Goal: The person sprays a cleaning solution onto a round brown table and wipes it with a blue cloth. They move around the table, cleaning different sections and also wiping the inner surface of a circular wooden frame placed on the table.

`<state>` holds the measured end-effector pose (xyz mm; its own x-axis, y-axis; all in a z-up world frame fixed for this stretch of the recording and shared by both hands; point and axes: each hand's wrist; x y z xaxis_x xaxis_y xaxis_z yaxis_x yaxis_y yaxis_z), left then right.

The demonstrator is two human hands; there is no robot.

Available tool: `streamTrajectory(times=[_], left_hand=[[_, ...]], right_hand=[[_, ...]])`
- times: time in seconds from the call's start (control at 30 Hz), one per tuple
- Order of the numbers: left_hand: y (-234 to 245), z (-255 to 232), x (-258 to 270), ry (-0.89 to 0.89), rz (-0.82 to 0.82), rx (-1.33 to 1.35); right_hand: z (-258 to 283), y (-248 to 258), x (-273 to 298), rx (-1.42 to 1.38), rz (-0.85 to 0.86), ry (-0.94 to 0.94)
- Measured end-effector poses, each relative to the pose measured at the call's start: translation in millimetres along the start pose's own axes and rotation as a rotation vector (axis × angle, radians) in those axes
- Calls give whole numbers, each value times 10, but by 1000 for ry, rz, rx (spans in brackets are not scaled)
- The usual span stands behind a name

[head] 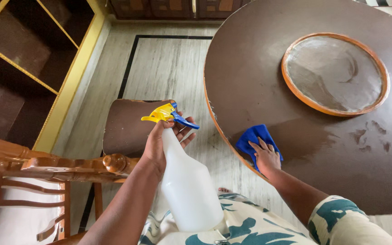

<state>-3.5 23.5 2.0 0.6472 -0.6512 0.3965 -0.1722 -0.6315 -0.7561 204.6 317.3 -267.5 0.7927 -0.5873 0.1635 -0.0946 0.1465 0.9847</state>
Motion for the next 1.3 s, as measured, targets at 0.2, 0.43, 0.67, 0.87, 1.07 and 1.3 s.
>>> streamTrajectory(times=[0.2, 0.43, 0.67, 0.87, 1.07, 1.3], left_hand=[[-211, -43, -161, -26, -20, -20], [-372, -39, -398, -72, 0, 1], [-576, 4, -600, -97, 7, 12], [-735, 127, -703, -129, 10, 9], [-769, 261, -751, -161, -19, 14], [-743, 352, -835, -153, -50, 51]], right_hand=[[-927, -118, -223, 18, -33, -174], [-1537, -83, -810, -77, 94, -477], [-956, 91, -951, -87, 60, -397], [-128, 323, -705, 36, 71, 192], [-186, 534, -789, 102, 164, 497], [-1088, 369, -1230, 65, 18, 135]])
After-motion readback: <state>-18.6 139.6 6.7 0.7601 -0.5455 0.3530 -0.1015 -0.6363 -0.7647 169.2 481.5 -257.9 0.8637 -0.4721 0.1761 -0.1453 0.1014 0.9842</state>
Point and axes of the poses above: each hand's wrist, its own x-axis away from the middle knuckle, its own y-axis out of the back of the hand, z = x × y, and after that the axes turned 10 degrees about x, right-handed
